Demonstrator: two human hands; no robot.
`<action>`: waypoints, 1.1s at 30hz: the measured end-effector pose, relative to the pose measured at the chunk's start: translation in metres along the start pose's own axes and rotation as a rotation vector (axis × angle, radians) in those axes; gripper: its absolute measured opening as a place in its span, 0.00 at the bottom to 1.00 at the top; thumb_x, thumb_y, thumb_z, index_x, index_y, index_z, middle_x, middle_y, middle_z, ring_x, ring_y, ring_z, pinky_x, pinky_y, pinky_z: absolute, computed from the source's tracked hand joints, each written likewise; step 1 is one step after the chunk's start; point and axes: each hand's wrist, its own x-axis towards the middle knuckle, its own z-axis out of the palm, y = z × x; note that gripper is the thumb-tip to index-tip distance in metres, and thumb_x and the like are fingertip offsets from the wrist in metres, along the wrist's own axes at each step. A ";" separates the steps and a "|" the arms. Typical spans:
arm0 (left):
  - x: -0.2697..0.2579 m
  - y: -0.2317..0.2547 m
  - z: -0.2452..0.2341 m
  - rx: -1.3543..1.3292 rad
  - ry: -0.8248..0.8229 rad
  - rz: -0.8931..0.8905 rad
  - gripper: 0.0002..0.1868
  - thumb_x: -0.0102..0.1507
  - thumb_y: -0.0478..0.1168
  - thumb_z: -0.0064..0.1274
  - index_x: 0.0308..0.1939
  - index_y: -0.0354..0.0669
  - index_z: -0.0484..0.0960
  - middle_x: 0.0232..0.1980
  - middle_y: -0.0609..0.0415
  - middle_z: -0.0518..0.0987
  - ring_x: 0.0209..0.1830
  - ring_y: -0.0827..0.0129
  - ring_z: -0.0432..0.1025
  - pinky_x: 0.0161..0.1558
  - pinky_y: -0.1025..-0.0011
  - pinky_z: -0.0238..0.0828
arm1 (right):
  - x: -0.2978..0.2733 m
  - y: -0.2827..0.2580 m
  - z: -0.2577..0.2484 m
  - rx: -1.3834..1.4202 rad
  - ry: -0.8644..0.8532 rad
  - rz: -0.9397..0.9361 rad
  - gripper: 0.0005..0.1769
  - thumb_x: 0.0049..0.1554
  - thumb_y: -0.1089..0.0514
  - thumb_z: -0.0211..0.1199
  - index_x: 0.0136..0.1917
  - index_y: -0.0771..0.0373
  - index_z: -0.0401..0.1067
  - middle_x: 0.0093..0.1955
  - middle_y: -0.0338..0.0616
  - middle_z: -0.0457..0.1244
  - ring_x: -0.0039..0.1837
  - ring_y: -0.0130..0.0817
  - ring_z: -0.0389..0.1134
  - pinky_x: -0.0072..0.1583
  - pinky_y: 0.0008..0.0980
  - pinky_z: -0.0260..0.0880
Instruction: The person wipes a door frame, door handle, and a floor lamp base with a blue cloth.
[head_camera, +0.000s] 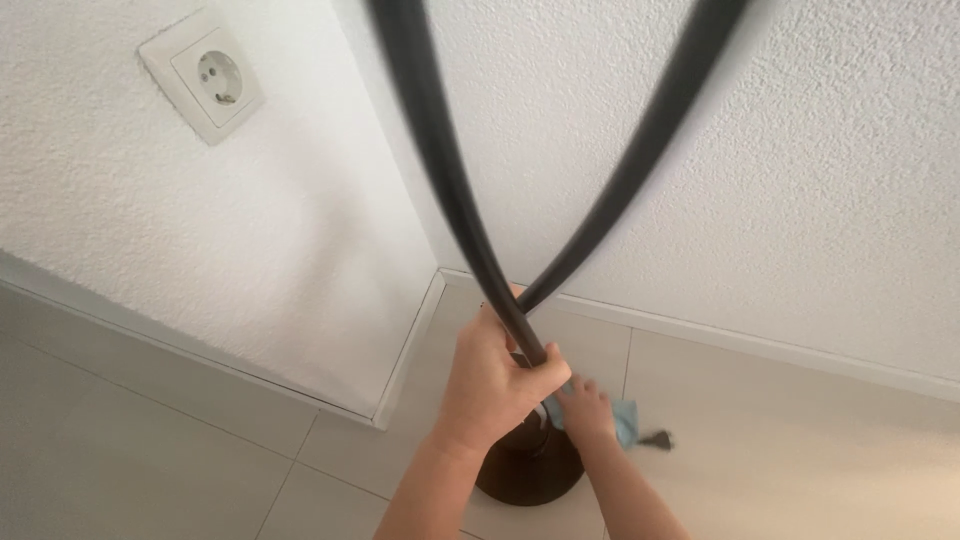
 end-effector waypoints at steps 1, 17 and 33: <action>0.001 0.000 0.001 0.020 0.007 0.009 0.14 0.53 0.36 0.60 0.39 0.40 0.74 0.23 0.64 0.69 0.23 0.79 0.66 0.25 0.76 0.66 | -0.011 0.000 0.011 0.009 0.008 0.054 0.33 0.55 0.61 0.59 0.73 0.44 0.59 0.72 0.42 0.53 0.68 0.45 0.59 0.63 0.45 0.67; 0.003 0.004 0.002 -0.076 0.019 0.132 0.17 0.54 0.32 0.56 0.46 0.39 0.76 0.26 0.64 0.64 0.26 0.80 0.58 0.29 0.79 0.62 | -0.104 -0.019 0.045 0.012 -0.176 -0.147 0.29 0.57 0.59 0.59 0.69 0.32 0.66 0.74 0.45 0.51 0.74 0.50 0.53 0.70 0.48 0.57; 0.009 -0.002 0.004 -0.065 0.009 0.057 0.18 0.53 0.33 0.57 0.48 0.38 0.76 0.27 0.64 0.64 0.25 0.81 0.58 0.29 0.78 0.62 | 0.021 -0.010 -0.034 1.314 0.069 0.103 0.21 0.66 0.57 0.56 0.72 0.55 0.61 0.70 0.50 0.62 0.73 0.47 0.63 0.70 0.48 0.67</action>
